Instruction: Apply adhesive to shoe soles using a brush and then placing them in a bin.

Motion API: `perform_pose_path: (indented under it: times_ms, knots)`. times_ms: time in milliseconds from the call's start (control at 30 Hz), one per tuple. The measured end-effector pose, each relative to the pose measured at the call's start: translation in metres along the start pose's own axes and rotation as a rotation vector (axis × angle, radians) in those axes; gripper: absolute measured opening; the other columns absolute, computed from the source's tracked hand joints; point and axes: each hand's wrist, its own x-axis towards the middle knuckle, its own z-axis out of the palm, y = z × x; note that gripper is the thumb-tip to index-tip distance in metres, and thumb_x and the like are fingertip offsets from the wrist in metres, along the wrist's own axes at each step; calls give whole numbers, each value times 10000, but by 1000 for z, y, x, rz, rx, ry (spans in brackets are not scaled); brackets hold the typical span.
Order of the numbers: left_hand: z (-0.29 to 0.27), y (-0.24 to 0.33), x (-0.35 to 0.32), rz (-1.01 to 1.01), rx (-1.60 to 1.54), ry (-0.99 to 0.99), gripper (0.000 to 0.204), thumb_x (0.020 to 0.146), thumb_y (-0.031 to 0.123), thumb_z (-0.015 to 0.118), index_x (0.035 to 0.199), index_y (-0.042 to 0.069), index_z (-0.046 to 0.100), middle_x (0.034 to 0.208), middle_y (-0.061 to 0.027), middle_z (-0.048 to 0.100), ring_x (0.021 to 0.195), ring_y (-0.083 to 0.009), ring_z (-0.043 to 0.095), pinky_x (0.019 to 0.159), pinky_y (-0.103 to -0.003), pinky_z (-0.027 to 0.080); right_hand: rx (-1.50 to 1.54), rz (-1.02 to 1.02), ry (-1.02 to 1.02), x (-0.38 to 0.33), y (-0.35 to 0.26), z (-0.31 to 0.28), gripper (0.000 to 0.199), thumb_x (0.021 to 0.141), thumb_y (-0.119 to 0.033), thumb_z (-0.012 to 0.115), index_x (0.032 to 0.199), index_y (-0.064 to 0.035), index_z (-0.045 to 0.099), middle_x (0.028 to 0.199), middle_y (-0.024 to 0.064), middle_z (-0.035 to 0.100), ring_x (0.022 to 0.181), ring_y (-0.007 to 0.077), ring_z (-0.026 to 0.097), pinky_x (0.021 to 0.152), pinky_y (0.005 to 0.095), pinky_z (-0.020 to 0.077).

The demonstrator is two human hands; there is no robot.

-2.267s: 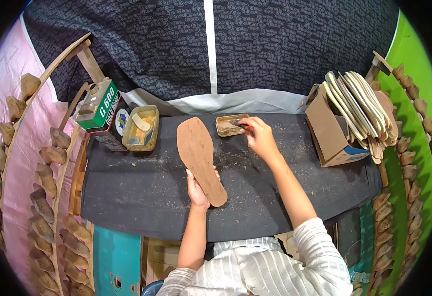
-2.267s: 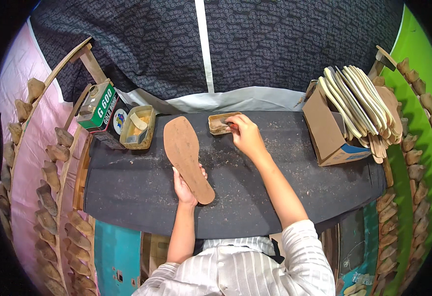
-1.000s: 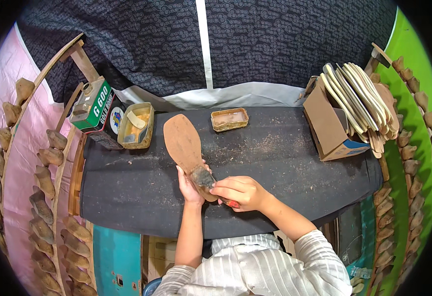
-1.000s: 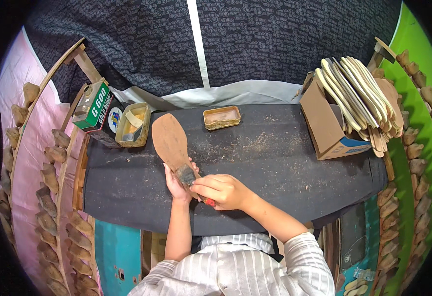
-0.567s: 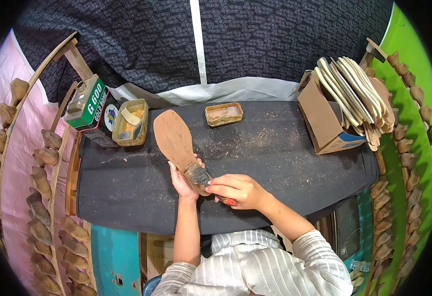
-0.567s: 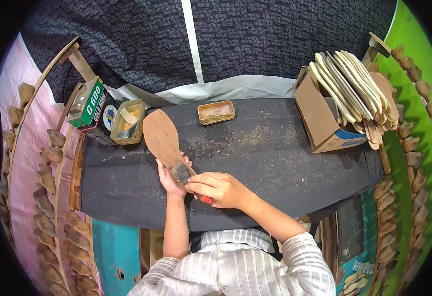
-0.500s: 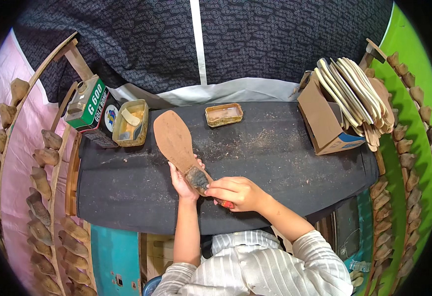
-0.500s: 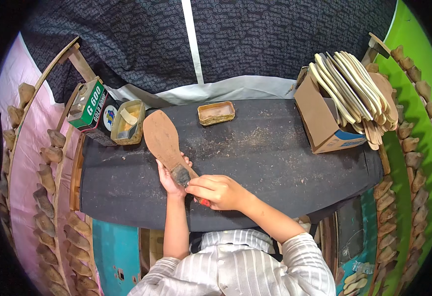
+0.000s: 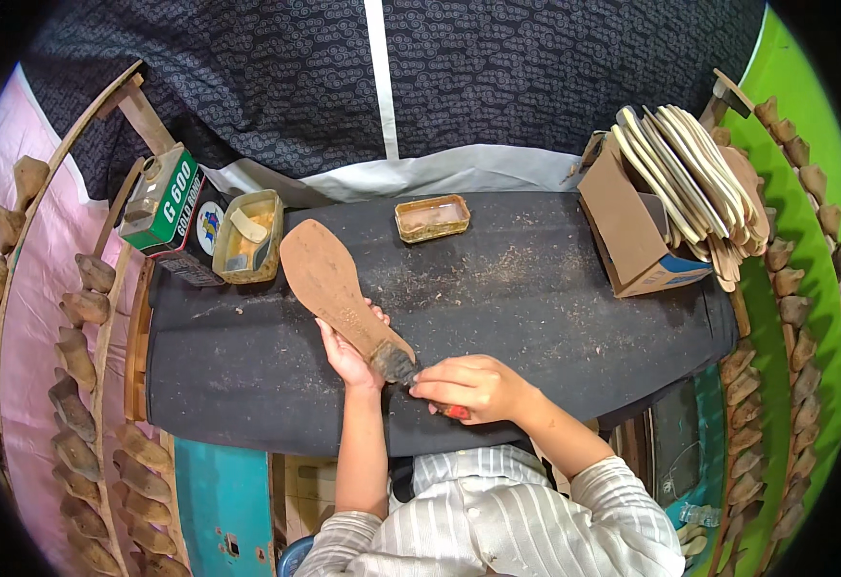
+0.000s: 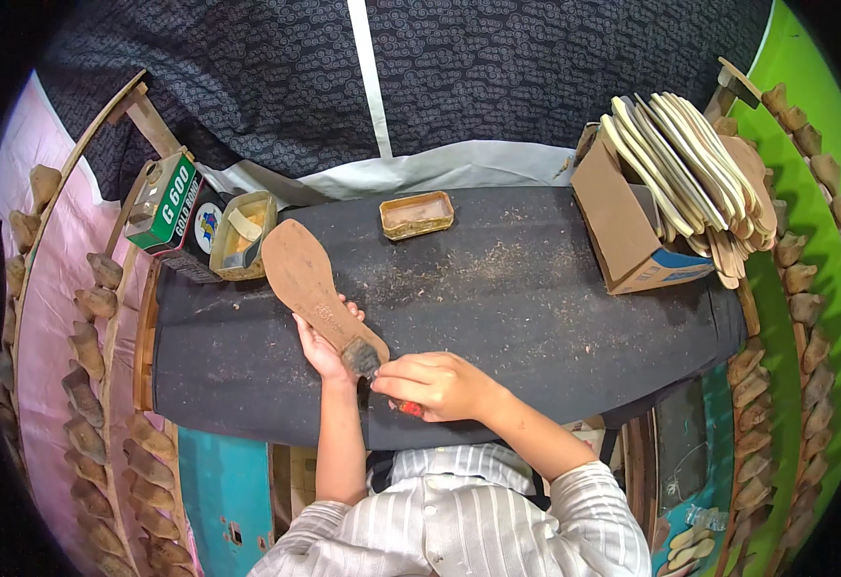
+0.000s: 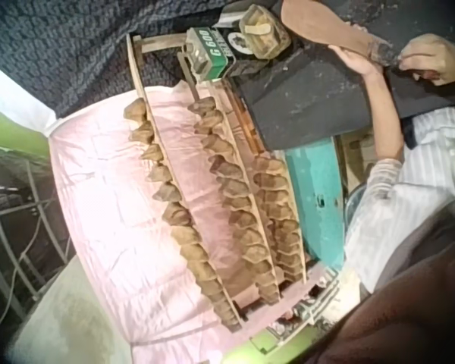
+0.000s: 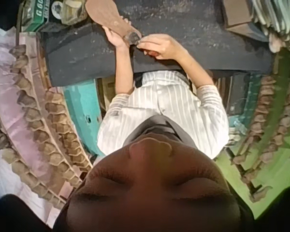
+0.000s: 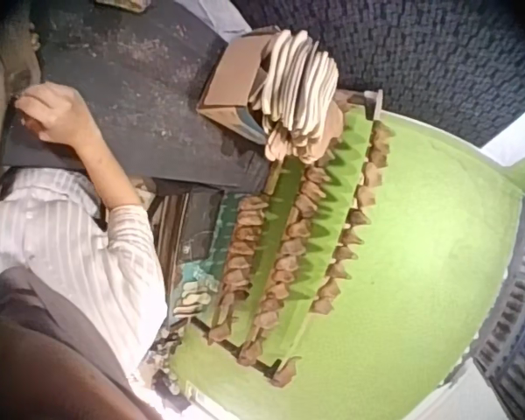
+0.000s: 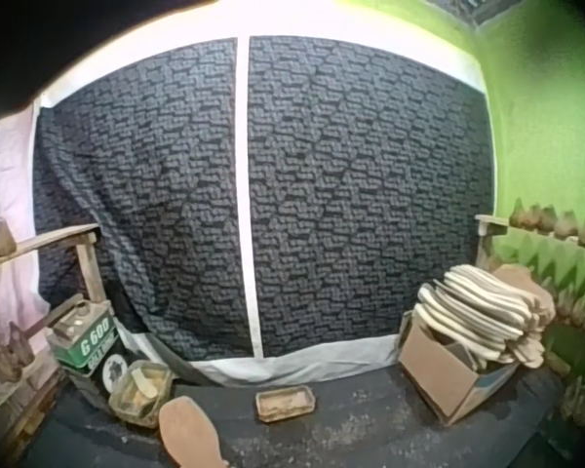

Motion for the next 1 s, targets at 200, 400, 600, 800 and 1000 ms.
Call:
perform_pose_path:
  times_ms: [200,400,600,800,1000]
  knots:
    - [-12,4,2,25,-102,-49,633,957,550,261,1119,-10,507,952,-127,555,808,-255,536,731,-383,455,117,33,-6,-5,-2,-5,362,615,-18,709,967,-28,623,955,100,622,801,258,638,672,344,539]
    - [-14,5,4,27,-112,-40,593,960,533,284,1155,19,507,976,-119,562,837,-256,539,750,-395,457,-29,85,68,-4,4,-11,358,626,-29,719,972,-32,628,966,99,626,795,256,643,676,343,542]
    - [28,4,-4,-5,-117,274,572,959,536,287,1183,56,503,989,-128,572,860,-263,562,774,-400,476,-73,90,256,12,16,5,364,675,-10,700,1030,-46,627,1031,106,618,862,256,642,741,337,541]
    - [-17,4,3,-33,-113,-63,627,958,539,281,1117,-19,518,932,-140,576,835,-264,556,758,-398,473,53,7,43,8,10,15,325,687,-25,707,1006,-34,646,1029,92,627,849,252,648,719,338,545]
    - [-22,5,6,6,-88,-80,641,954,549,283,1103,-29,517,937,-138,570,832,-263,549,765,-395,463,114,2,-55,-2,4,2,312,670,-64,728,971,-40,648,965,80,641,814,250,650,669,339,537]
